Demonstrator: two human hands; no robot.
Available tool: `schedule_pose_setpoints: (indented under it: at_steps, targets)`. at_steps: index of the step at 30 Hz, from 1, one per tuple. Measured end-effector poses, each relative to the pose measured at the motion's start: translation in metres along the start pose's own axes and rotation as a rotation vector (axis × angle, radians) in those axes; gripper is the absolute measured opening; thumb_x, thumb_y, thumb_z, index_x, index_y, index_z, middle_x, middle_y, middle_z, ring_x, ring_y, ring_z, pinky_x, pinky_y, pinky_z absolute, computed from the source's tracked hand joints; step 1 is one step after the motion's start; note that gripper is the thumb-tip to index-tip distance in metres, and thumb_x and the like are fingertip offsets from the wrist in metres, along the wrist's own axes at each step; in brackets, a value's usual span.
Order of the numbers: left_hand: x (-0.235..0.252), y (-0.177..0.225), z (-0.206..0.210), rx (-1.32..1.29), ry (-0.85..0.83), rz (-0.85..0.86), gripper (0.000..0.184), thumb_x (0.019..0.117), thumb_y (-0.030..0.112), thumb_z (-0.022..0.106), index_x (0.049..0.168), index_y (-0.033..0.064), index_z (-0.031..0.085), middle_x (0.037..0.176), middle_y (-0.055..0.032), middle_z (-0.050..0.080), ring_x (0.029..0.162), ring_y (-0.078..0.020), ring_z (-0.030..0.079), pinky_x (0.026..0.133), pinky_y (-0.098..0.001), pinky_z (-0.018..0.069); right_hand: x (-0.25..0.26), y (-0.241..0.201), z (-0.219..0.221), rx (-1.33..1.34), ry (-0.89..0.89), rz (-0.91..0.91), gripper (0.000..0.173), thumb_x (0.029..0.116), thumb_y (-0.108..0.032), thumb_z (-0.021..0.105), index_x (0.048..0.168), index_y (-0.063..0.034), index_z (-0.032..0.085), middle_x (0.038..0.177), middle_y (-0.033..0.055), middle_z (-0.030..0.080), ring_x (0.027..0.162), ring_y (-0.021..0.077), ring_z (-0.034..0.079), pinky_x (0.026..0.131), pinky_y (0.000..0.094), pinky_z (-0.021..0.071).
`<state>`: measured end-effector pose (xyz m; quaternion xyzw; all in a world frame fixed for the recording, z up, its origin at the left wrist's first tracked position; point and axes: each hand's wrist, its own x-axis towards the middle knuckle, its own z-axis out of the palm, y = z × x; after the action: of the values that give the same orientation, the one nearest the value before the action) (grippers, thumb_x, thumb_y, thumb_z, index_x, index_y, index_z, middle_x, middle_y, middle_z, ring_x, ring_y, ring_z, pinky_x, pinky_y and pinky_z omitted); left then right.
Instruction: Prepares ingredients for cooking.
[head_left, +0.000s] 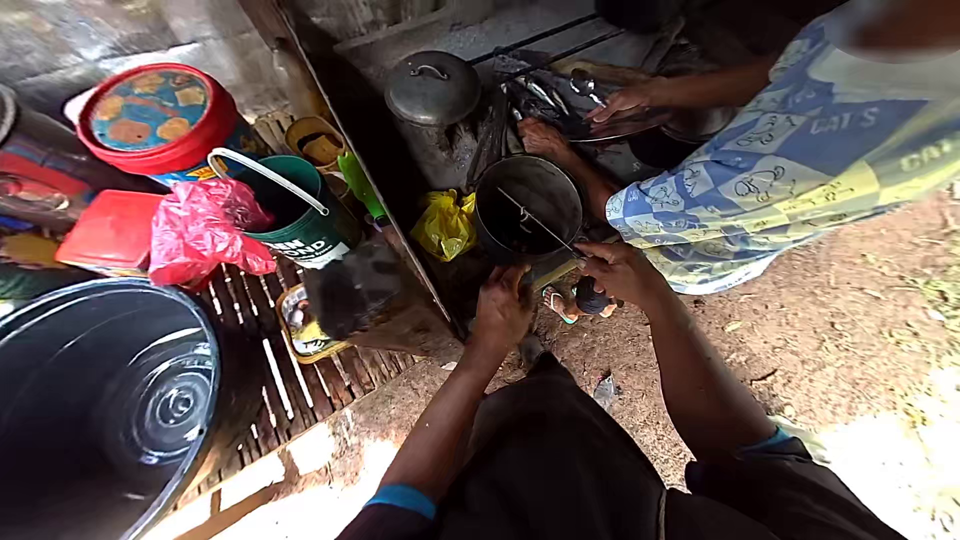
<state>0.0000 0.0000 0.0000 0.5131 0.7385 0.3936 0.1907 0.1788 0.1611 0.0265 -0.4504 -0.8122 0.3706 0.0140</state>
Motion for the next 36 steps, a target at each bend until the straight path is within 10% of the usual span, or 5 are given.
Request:
schedule_pose_setpoints:
  at_steps: [6, 13, 26, 31, 36]
  targets:
    - [0.002, 0.003, -0.010, 0.284, -0.200, 0.042, 0.043, 0.1005, 0.015, 0.061, 0.144, 0.0128, 0.059, 0.129, -0.0188, 0.065, 0.117, -0.0358, 0.064, 0.100, -0.0499, 0.0531, -0.019, -0.046, -0.004, -0.528, 0.215, 0.042, 0.038, 0.0986, -0.025, 0.064, 0.136, -0.0208, 0.067, 0.121, 0.0191, 0.071, 0.111, 0.0454, 0.067, 0.088, 0.0710, 0.0508]
    - [0.037, 0.029, 0.004, 0.424, -0.297, -0.030, 0.084, 0.0953, 0.014, 0.062, 0.165, 0.0267, 0.018, 0.097, -0.0206, 0.070, 0.081, -0.0404, 0.070, 0.063, -0.0564, 0.0570, -0.042, -0.081, -0.019, -0.712, 0.312, -0.055, 0.029, 0.0949, -0.019, 0.071, 0.124, -0.0172, 0.073, 0.117, 0.0183, 0.072, 0.096, 0.0437, 0.071, 0.074, 0.0662, 0.0556]
    - [0.064, 0.023, 0.022, 0.460, -0.237, -0.279, 0.079, 0.0983, 0.028, 0.058, 0.166, 0.0186, 0.017, 0.090, -0.0196, 0.072, 0.082, -0.0400, 0.071, 0.066, -0.0571, 0.0565, -0.046, -0.027, -0.029, -0.570, 0.205, -0.021, 0.038, 0.1000, -0.023, 0.066, 0.138, -0.0238, 0.067, 0.118, 0.0152, 0.072, 0.104, 0.0409, 0.069, 0.082, 0.0649, 0.0543]
    - [0.059, 0.020, 0.017, 0.459, -0.252, -0.307, 0.044, 0.1036, 0.031, 0.051, 0.139, 0.0051, 0.050, 0.097, -0.0226, 0.069, 0.091, -0.0417, 0.071, 0.070, -0.0574, 0.0569, -0.053, -0.020, -0.026, -0.502, 0.337, -0.083, 0.034, 0.0985, -0.020, 0.069, 0.133, -0.0190, 0.070, 0.117, 0.0141, 0.073, 0.102, 0.0413, 0.070, 0.078, 0.0656, 0.0542]
    - [0.038, 0.043, 0.005, 0.373, -0.334, -0.223, 0.065, 0.1025, 0.031, 0.054, 0.160, 0.0127, 0.032, 0.100, -0.0218, 0.072, 0.090, -0.0421, 0.071, 0.075, -0.0601, 0.0576, -0.064, -0.013, -0.021, -0.340, 0.352, 0.034, 0.041, 0.1004, -0.023, 0.065, 0.142, -0.0216, 0.063, 0.118, 0.0186, 0.071, 0.105, 0.0430, 0.069, 0.086, 0.0698, 0.0512]
